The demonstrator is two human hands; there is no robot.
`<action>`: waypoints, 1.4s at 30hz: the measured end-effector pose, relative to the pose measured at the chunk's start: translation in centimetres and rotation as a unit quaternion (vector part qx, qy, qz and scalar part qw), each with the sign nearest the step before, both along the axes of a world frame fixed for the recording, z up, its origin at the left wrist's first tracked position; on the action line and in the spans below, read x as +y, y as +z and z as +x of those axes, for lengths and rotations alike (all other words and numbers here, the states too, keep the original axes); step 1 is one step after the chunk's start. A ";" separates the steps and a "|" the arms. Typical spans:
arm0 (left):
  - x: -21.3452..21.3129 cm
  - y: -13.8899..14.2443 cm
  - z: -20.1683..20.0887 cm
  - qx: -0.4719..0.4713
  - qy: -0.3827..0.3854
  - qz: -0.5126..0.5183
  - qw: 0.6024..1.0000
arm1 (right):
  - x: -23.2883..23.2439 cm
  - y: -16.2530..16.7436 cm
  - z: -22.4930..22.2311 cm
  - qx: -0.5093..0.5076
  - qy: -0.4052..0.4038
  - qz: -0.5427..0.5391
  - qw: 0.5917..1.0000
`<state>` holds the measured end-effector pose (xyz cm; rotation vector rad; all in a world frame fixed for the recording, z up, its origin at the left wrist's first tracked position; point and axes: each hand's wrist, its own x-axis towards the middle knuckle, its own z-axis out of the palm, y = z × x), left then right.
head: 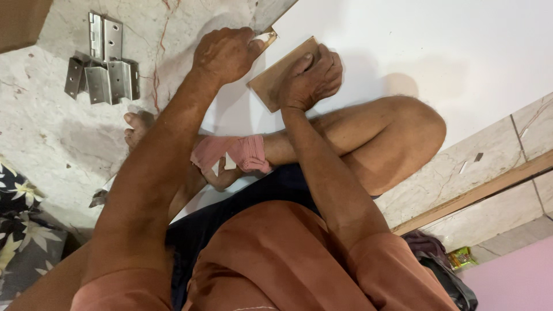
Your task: The person sits on the floor and sands the edge of a white wooden board using a sanding block. They repeatedly check the fit of a metal hinge against the sanded area, then continue sanding to smooth the surface.
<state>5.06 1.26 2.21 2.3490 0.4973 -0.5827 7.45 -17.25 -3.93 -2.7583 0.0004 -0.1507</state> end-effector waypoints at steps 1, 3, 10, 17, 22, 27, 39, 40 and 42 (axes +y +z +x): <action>0.0 0.0 0.0 0.012 0.005 -0.002 1.000 | 0.0 0.0 0.0 0.000 -0.001 -0.002 1.000; 0.0 0.2 0.1 0.017 0.003 -0.001 1.000 | 0.0 0.0 0.0 -0.013 0.002 -0.001 1.000; 0.0 0.9 0.3 0.005 -0.032 0.005 0.999 | 0.2 0.4 0.1 -0.039 0.017 0.006 0.999; -0.3 0.6 0.1 0.010 -0.027 0.012 1.000 | 0.3 0.4 0.1 -0.043 0.004 0.005 0.999; 0.1 2.2 1.0 0.056 -0.073 0.017 0.996 | 0.4 0.5 0.0 -0.045 0.009 0.008 0.999; 1.8 2.8 2.8 0.109 -0.161 0.008 0.981 | 0.5 0.8 0.0 -0.038 0.018 0.008 0.999; 5.5 1.4 1.2 0.159 -0.336 0.004 0.928 | 0.1 0.5 -0.3 -0.021 0.018 -0.001 1.000; 5.6 1.6 1.5 0.155 -0.340 0.003 0.928 | 0.2 0.4 -0.2 -0.024 0.020 0.001 1.000; 5.8 1.7 2.6 0.142 -0.369 0.011 0.918 | 0.3 0.3 0.0 -0.046 0.022 -0.004 0.999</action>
